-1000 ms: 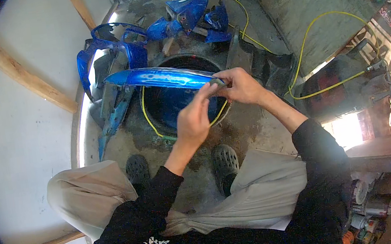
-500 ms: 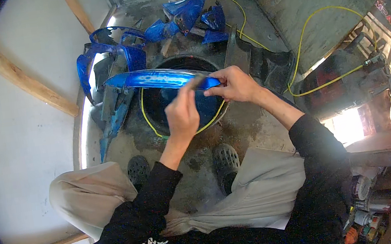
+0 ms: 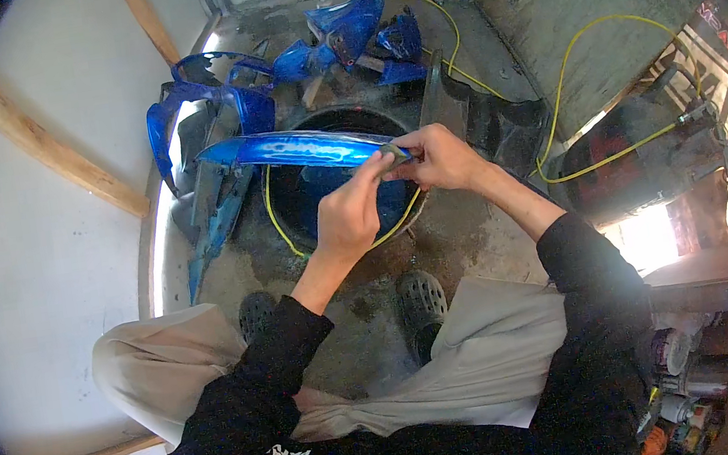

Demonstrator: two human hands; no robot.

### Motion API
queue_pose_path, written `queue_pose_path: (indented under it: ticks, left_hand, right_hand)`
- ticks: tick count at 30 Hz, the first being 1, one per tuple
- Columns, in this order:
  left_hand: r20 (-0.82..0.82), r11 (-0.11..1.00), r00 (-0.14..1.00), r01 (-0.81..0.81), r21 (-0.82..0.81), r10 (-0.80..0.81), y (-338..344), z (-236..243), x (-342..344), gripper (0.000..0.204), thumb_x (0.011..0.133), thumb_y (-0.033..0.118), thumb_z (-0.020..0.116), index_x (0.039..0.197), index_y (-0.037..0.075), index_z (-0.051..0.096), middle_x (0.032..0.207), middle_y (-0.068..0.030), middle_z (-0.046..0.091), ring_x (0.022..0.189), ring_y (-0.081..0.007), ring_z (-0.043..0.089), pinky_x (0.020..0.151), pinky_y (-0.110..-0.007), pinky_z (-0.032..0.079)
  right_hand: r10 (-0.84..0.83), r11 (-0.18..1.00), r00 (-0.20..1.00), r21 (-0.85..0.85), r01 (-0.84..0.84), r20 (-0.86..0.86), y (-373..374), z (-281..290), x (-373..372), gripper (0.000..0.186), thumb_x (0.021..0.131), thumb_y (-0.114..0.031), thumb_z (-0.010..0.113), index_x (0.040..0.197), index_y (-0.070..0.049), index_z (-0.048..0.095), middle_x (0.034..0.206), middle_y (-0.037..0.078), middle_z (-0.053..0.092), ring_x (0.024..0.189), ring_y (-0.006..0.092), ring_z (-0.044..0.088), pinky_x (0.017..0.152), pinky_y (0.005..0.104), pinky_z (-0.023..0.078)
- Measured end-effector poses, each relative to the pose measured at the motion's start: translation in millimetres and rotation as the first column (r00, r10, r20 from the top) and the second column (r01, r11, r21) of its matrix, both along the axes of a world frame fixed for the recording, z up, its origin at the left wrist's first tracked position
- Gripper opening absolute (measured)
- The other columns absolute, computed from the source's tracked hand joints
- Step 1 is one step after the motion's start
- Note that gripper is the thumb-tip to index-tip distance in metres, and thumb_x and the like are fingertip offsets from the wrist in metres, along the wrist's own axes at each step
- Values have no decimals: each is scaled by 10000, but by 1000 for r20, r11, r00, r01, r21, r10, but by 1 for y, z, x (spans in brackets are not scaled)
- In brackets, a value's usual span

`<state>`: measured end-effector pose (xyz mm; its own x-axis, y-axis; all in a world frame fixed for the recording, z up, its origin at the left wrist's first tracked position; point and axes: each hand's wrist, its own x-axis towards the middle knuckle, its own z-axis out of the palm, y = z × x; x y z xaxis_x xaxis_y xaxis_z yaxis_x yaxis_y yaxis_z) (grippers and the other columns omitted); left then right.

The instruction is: The person wets sandpaper in a bucket of water and rubs it across a motorcycle fairing part to sand the surface.

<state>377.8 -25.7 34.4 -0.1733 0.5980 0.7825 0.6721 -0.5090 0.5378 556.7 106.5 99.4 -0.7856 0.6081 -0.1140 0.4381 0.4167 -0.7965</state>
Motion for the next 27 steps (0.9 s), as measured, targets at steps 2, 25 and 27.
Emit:
queue_pose_path:
  ticks: [2,25,27]
  left_hand:
    - [-11,997,999,-36,-73,35,0,3,-9,358,1030,12,614,1378,46,696,1177,-200,803,969,-386,798,770,-473,641]
    - [599,949,753,-107,-297,272,-24,-17,-125,205,1143,161,565,1166,-5,683,971,-31,699,845,-105,639,728,-329,525]
    - [836,944,501,101,-314,224,-23,-23,-134,224,1156,197,575,1264,28,675,1099,-57,772,867,-129,702,748,-294,517]
  right_hand:
    - [54,998,999,18,-55,2,0,4,1,458,957,-238,889,1338,-10,777,772,12,723,600,68,605,562,285,493]
    - [-25,999,999,46,27,-25,-3,9,-4,419,959,-303,879,1271,-30,814,737,35,720,581,88,632,555,302,505]
    - [-27,999,999,42,29,-36,0,3,-2,414,963,-304,876,1269,-31,814,731,34,716,581,87,631,556,303,505]
